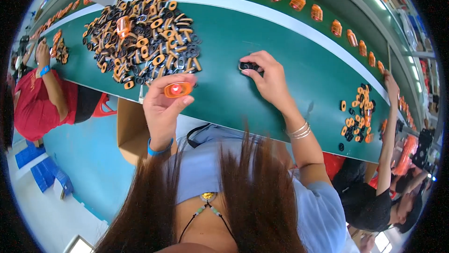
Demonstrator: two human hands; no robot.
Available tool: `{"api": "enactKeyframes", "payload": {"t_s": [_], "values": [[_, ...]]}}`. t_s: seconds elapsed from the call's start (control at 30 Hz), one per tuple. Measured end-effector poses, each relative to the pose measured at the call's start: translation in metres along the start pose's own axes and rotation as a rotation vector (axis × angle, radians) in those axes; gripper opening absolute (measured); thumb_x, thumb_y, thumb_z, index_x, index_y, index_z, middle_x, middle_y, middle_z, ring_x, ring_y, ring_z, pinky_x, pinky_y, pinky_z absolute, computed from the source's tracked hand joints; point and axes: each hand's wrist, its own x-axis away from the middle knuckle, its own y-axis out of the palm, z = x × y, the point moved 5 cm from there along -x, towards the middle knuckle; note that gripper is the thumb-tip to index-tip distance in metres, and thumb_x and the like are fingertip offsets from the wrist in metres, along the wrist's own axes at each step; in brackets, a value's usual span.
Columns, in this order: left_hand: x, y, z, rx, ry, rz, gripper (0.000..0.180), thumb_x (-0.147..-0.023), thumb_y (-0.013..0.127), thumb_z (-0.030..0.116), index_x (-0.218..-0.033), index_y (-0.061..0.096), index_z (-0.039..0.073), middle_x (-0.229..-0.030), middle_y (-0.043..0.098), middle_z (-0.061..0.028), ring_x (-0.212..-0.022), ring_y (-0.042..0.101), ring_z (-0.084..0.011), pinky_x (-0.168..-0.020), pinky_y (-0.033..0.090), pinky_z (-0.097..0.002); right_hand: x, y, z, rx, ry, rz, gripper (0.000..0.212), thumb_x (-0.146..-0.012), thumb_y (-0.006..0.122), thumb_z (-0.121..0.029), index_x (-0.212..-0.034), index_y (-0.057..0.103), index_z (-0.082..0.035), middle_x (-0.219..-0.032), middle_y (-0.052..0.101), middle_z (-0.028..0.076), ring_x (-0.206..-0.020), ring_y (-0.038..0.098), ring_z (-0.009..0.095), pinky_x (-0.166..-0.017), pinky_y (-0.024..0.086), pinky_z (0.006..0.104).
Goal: The person assembles electronic components by hand, placing black plastic caps onto orange inductor coils on a production line.
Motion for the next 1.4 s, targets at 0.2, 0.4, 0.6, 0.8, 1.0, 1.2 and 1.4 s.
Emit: {"api": "enactKeyframes", "payload": {"t_s": [0.2, 0.4, 0.6, 0.8, 1.0, 1.2, 1.4], "values": [[-0.003, 0.008, 0.007, -0.068, 0.043, -0.066, 0.038, -0.077, 0.071, -0.007, -0.112, 0.057, -0.001, -0.114, 0.061, -0.0151, -0.103, 0.06, -0.0187, -0.09, 0.049, -0.0308, -0.007, 0.009, -0.053, -1.118, 0.244, -0.154, 0.035, -0.091, 0.061, -0.02, -0.116, 0.057, 0.005, -0.101, 0.06, 0.011, -0.09, 0.057, 0.015, -0.071, 0.047, 0.025], [-0.007, 0.01, 0.009, -0.12, 0.052, -0.093, 0.039, -0.076, 0.07, -0.009, -0.112, 0.056, -0.003, -0.114, 0.061, -0.0157, -0.111, 0.058, -0.0252, -0.095, 0.047, -0.0356, -0.006, 0.013, -0.081, -1.392, 0.224, -0.291, 0.036, -0.088, 0.066, -0.022, -0.113, 0.055, 0.002, -0.103, 0.057, 0.012, -0.09, 0.053, 0.017, -0.066, 0.045, 0.0241], [-0.011, 0.014, 0.014, -0.114, 0.033, -0.107, 0.039, -0.075, 0.069, -0.01, -0.112, 0.055, -0.003, -0.114, 0.061, -0.0161, -0.111, 0.059, -0.0252, -0.094, 0.048, -0.035, -0.01, 0.014, -0.089, -1.566, 0.311, -0.308, 0.041, -0.083, 0.072, -0.021, -0.112, 0.053, -0.001, -0.101, 0.054, 0.01, -0.084, 0.05, 0.017, -0.063, 0.043, 0.0263], [-0.013, 0.013, 0.013, -0.135, 0.04, -0.118, 0.04, -0.075, 0.069, -0.01, -0.112, 0.055, -0.004, -0.113, 0.061, -0.0157, -0.11, 0.059, -0.0252, -0.093, 0.048, -0.0349, -0.014, 0.005, -0.093, -1.023, 0.075, -0.093, 0.036, -0.078, 0.074, -0.009, -0.11, 0.06, 0.002, -0.106, 0.056, 0.012, -0.095, 0.053, 0.019, -0.077, 0.046, 0.0278], [-0.015, 0.015, 0.015, -0.159, 0.064, -0.065, 0.035, -0.074, 0.075, -0.001, -0.107, 0.062, 0.0, -0.107, 0.065, -0.0096, -0.095, 0.063, -0.0168, -0.083, 0.05, -0.0279, -0.008, -0.007, -0.117, -0.703, -0.121, 0.008, 0.032, -0.079, 0.07, -0.001, -0.109, 0.06, 0.005, -0.107, 0.058, 0.013, -0.099, 0.056, 0.021, -0.085, 0.047, 0.0325], [-0.014, 0.018, 0.024, -0.331, 0.198, -0.043, 0.034, -0.071, 0.076, 0.0, -0.103, 0.065, 0.002, -0.103, 0.066, -0.0106, -0.093, 0.064, -0.0204, -0.081, 0.051, -0.0305, -0.004, -0.004, -0.119, -0.85, -0.129, 0.018, 0.029, -0.082, 0.067, 0.0, -0.108, 0.057, 0.005, -0.108, 0.059, 0.017, -0.102, 0.061, 0.026, -0.091, 0.048, 0.038], [-0.011, 0.019, 0.031, -0.428, 0.272, -0.031, 0.035, -0.069, 0.076, -0.001, -0.102, 0.065, 0.002, -0.101, 0.067, -0.0119, -0.092, 0.064, -0.0249, -0.081, 0.051, -0.0325, 0.002, -0.007, -0.125, -0.475, -0.34, 0.063, 0.027, -0.079, 0.069, 0.002, -0.105, 0.06, 0.004, -0.103, 0.062, 0.018, -0.097, 0.063, 0.027, -0.084, 0.051, 0.0359]]}}
